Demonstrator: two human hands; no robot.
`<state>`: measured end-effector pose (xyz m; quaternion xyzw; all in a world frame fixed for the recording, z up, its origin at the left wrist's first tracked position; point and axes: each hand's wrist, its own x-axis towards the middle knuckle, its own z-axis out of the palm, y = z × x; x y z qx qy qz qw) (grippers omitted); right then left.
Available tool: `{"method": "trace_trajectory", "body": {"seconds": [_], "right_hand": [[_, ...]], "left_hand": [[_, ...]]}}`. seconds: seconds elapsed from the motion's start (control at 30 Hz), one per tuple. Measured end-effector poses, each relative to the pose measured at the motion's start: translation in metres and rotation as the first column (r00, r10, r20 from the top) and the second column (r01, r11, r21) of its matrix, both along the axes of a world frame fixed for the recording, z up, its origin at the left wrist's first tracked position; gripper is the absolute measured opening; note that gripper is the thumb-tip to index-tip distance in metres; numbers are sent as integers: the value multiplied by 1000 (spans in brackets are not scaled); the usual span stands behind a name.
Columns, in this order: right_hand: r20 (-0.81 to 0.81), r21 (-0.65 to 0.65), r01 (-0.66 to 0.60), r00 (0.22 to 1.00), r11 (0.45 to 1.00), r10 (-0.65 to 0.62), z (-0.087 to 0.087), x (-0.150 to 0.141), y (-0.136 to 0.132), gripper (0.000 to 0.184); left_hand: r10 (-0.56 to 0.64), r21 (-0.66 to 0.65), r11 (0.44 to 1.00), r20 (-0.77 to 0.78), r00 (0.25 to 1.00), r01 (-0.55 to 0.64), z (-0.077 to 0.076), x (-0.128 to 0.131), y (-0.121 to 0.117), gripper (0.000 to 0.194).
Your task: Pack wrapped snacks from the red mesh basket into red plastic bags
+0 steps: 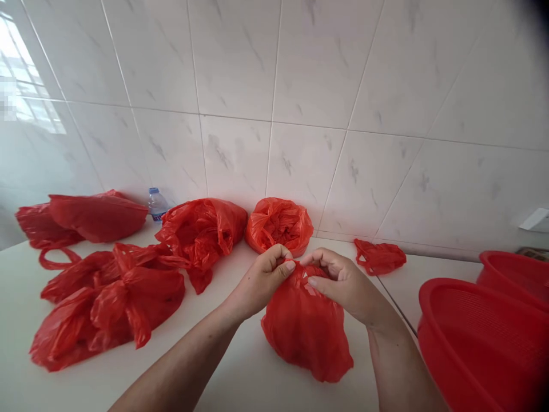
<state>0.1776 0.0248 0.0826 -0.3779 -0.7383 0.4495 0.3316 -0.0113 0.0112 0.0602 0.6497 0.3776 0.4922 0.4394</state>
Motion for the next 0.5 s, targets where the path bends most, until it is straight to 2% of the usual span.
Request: {"method": "trace_trajectory", "body": {"seconds": [0.13,0.2,0.3,0.4,0.47,0.5], "right_hand": [[88,187,250,959,950,-269,-4,-13,4,28],[101,189,294,943,937,-316,-6,-17,7,27],[58,88,279,957,956,-284,-6,-16,9,31],[-111,-3,151,982,989,-150,-5,-7,10,29],[-251,-91,61,965,994,-82,-6,0,14,27],[-299,-129,54,950,990,-91,-8,3,17,27]], "left_hand": [[46,-1,999,13,999,-46,-1,2,-2,16],[68,21,997,-13,998,-68,1,4,-4,11],[133,88,988,-112,985,-123,3,5,-8,5],[215,217,963,-257,942,-160,7,5,-10,5],[291,355,921,-345,892,-163,12,5,-13,6],[331,426,892,-385,862,-153,14,4,-16,7]]}}
